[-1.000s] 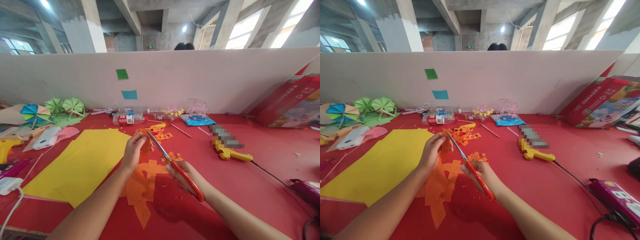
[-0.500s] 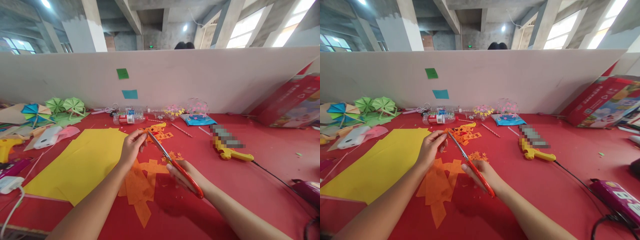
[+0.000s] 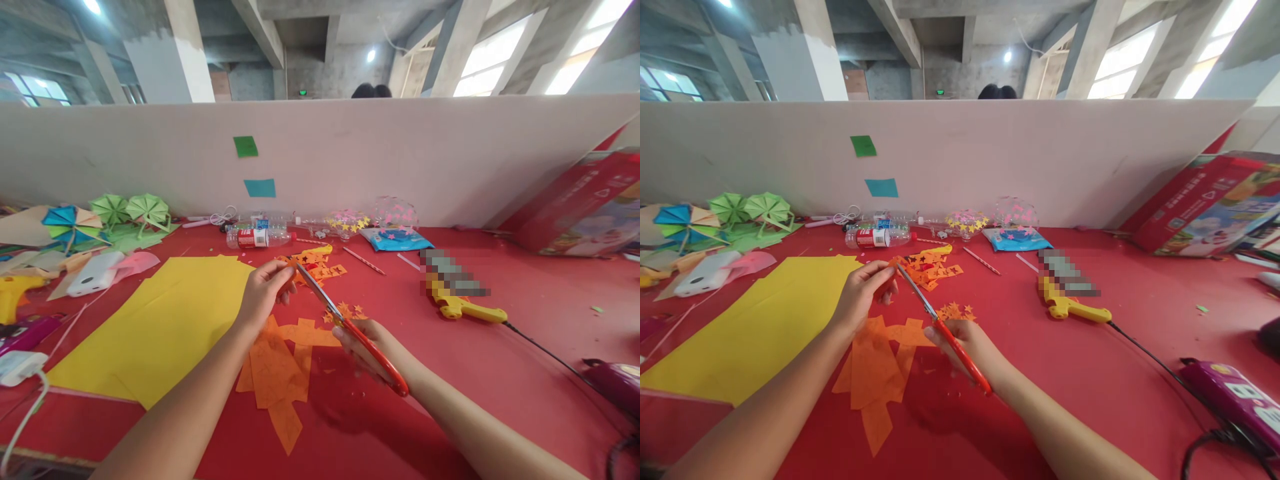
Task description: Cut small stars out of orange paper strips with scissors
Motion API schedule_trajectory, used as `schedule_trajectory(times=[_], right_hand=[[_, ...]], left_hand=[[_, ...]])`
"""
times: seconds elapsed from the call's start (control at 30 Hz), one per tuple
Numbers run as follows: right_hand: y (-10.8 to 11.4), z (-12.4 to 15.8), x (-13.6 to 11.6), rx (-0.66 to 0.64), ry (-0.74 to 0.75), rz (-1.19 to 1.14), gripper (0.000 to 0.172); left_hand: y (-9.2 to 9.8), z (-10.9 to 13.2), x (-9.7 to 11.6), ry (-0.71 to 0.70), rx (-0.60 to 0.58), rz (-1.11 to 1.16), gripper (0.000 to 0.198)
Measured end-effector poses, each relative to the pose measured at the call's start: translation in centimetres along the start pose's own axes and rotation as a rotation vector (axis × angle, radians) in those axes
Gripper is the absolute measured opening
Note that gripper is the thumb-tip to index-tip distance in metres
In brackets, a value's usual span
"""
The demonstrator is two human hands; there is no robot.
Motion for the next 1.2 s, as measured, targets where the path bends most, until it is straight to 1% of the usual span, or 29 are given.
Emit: schedule_trajectory(times=[0.07, 0.17, 0.23, 0.27, 0.3, 0.37, 0.43, 0.47, 0.5, 0.53, 0.57, 0.6, 0.67, 0.77, 0.83, 0.9, 1.07, 1.2], right_hand=[[-0.2, 0.0, 0.1, -0.044, 0.040, -0.079, 0.050], [-0.7, 0.2, -0.5, -0.197, 0.184, -0.316, 0.049], [-1.0, 0.5, -1.2, -0.302, 0.273, -0.468, 0.051], [-1.0, 0.6, -1.5, -0.341, 0.288, -0.523, 0.052], [-1.1, 0.6, -1.7, -0.369, 0.293, -0.564, 0.053], [-1.1, 0.6, -1.8, -0.392, 0.285, -0.612, 0.052], [-1.1, 0.5, -1.7, -0.377, 0.282, -0.607, 0.052], [-1.1, 0.4, -1.5, -0.357, 0.277, -0.582, 0.051], [-1.1, 0.2, -1.3, -0.328, 0.261, -0.544, 0.051], [-1.1, 0.1, -0.9, -0.291, 0.235, -0.496, 0.051], [-1.0, 0.0, -0.6, -0.248, 0.202, -0.443, 0.050], [-1.0, -0.1, -0.3, -0.207, 0.169, -0.389, 0.050], [-0.8, 0.0, -0.1, -0.146, 0.118, -0.301, 0.051], [-0.7, 0.2, -0.2, -0.107, 0.064, -0.204, 0.052], [-0.7, 0.3, -0.4, -0.100, 0.040, -0.154, 0.052], [-0.8, 0.4, -0.6, -0.096, 0.035, -0.117, 0.052], [-0.9, 0.4, -0.7, -0.072, 0.023, -0.071, 0.053], [-0.8, 0.6, -1.0, -0.089, 0.020, -0.058, 0.052]], left_hand=[[0.1, -0.1, -0.4, 0.033, 0.025, 0.060, 0.029], [1.1, -0.6, -1.5, 0.068, 0.126, 0.139, 0.038], [1.6, -0.8, -2.3, 0.079, 0.160, 0.096, 0.034], [1.3, -0.9, -2.7, 0.090, 0.106, 0.065, 0.029], [0.9, -0.8, -3.0, 0.106, 0.025, 0.035, 0.025], [-0.8, -0.3, -3.6, 0.155, -0.201, -0.033, 0.022], [-2.8, 0.9, -3.7, 0.212, -0.423, -0.084, 0.025], [-3.6, 1.5, -3.5, 0.215, -0.502, -0.091, 0.028], [-4.1, 1.9, -3.2, 0.210, -0.542, -0.108, 0.033], [-4.5, 2.3, -2.9, 0.191, -0.557, -0.100, 0.038], [-4.7, 2.5, -2.3, 0.151, -0.543, -0.056, 0.042], [-4.7, 2.6, -1.9, 0.115, -0.503, -0.016, 0.045], [-4.0, 2.4, -1.5, 0.050, -0.362, 0.041, 0.047], [-2.2, 1.9, -1.6, 0.004, -0.107, 0.088, 0.045], [-1.4, 1.5, -1.7, -0.015, 0.008, 0.132, 0.040], [-1.0, 1.2, -1.6, -0.030, 0.059, 0.177, 0.035], [-0.5, 0.7, -1.4, -0.025, 0.122, 0.270, 0.025], [-0.3, 0.7, -1.2, -0.029, 0.145, 0.252, 0.024]])
Point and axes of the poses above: each hand's wrist, its own z-axis away from the middle knuckle, its own y-axis out of the back of the hand, x = y × z, the point moved 6 cm from there along -z, towards the middle knuckle
